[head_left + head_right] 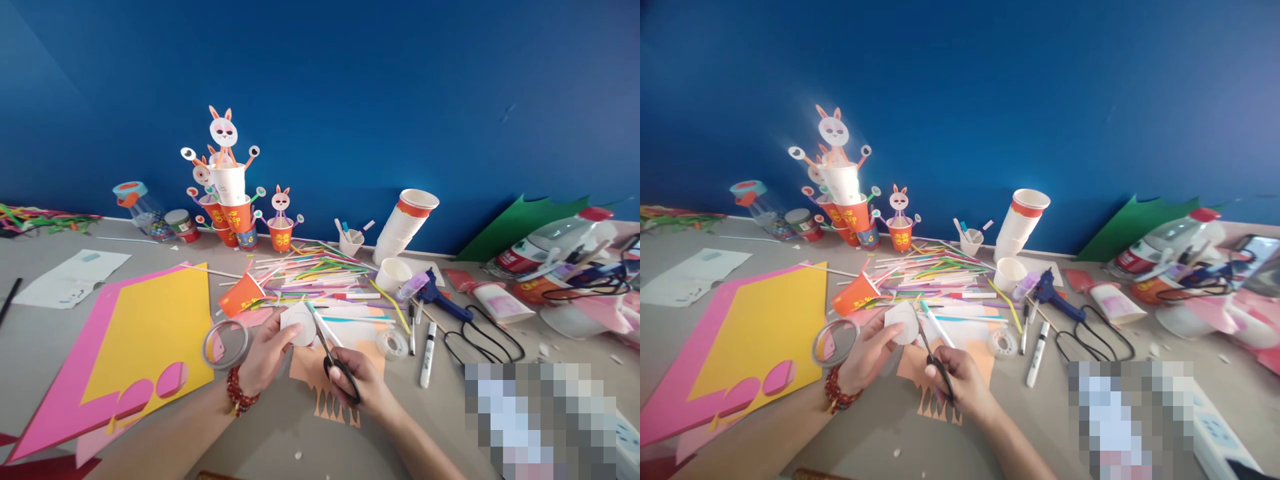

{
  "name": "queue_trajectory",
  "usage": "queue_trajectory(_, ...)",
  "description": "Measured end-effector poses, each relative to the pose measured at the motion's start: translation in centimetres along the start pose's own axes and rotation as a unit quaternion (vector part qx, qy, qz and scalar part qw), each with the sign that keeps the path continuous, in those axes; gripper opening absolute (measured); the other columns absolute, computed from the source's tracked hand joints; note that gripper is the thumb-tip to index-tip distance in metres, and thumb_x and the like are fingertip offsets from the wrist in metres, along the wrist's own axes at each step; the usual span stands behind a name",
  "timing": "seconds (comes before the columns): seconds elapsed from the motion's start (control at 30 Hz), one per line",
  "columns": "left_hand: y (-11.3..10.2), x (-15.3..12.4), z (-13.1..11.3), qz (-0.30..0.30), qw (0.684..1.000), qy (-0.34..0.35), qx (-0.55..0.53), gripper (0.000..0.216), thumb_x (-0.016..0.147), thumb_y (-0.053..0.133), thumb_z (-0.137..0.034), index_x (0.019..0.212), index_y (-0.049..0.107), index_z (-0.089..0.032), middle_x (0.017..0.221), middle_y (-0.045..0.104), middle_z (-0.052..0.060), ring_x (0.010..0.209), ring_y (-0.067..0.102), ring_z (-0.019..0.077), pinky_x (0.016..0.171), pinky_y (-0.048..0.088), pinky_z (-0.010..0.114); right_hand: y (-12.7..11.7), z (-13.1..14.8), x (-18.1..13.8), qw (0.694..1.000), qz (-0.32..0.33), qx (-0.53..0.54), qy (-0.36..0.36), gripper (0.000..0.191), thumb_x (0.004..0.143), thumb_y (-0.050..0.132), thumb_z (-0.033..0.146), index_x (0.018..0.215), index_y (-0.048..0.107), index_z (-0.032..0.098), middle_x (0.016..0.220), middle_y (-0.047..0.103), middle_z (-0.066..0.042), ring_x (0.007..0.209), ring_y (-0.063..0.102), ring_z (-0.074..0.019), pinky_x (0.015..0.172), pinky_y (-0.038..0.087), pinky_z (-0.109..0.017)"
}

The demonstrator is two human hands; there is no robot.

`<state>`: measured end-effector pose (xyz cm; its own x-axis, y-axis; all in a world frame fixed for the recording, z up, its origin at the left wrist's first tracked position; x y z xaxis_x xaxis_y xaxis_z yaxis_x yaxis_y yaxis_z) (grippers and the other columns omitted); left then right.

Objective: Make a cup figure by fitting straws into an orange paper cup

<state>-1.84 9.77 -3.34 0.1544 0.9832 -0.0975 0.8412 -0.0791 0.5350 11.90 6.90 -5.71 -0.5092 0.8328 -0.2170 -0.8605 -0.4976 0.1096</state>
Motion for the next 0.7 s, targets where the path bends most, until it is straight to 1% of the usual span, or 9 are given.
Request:
queue_trajectory(0.1,0.01,-0.03,-0.1,0.001,1.0,0.002,0.0,0.019,0.081,0.07,-0.027,0.095,0.067,-0.016,0.089,0.072,0.005,0.079,0.066,0.0189,0.072,0.052,0.031,-0.01,0.03,0.04,1.0,0.005,0.001,-0.006,0.053,0.076,0.063,0.069,0.068,0.043,0.021,0.04,0.046,0.008,0.033,0.028,-0.0049,0.036,0.021,-0.02)
queue_trajectory(0.3,-0.14,0.01,-0.13,-0.005,1.0,-0.001,-0.01,0.023,0.081,0.07,-0.028,0.1,0.066,-0.016,0.088,0.072,0.006,0.078,0.067,0.0191,0.071,0.052,0.031,-0.07,-0.3,0.11,1.0,0.012,0.007,-0.008,0.052,0.076,0.064,0.068,0.068,0.044,0.021,0.04,0.046,0.008,0.033,0.029,-0.0051,0.036,0.02,-0.02)
queue_trajectory(0.53,-0.28,0.06,-0.07,-0.007,1.0,0.001,-0.009,0.023,0.08,0.07,-0.027,0.099,0.067,-0.016,0.087,0.072,0.006,0.078,0.067,0.0196,0.071,0.052,0.032,-0.15,-0.09,0.05,1.0,0.009,-0.009,-0.013,0.053,0.076,0.062,0.069,0.067,0.043,0.021,0.04,0.046,0.008,0.033,0.029,-0.0052,0.037,0.021,-0.02)
queue_trajectory(0.7,-0.33,0.08,-0.13,-0.005,1.0,0.006,-0.004,0.02,0.082,0.069,-0.027,0.098,0.067,-0.017,0.088,0.072,0.005,0.079,0.067,0.0191,0.071,0.052,0.031,-0.11,0.15,0.07,1.0,0.011,-0.012,-0.014,0.053,0.076,0.063,0.069,0.066,0.043,0.021,0.039,0.044,0.009,0.032,0.028,-0.0052,0.037,0.021,-0.02)
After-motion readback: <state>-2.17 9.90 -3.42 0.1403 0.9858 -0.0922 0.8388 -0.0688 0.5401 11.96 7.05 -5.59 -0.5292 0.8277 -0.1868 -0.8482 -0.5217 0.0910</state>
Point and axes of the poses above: each hand's wrist, its own x-axis towards the middle knuckle, its own y-axis out of the palm, z = x × y, the point moved 8 cm from there along x, towards the middle knuckle
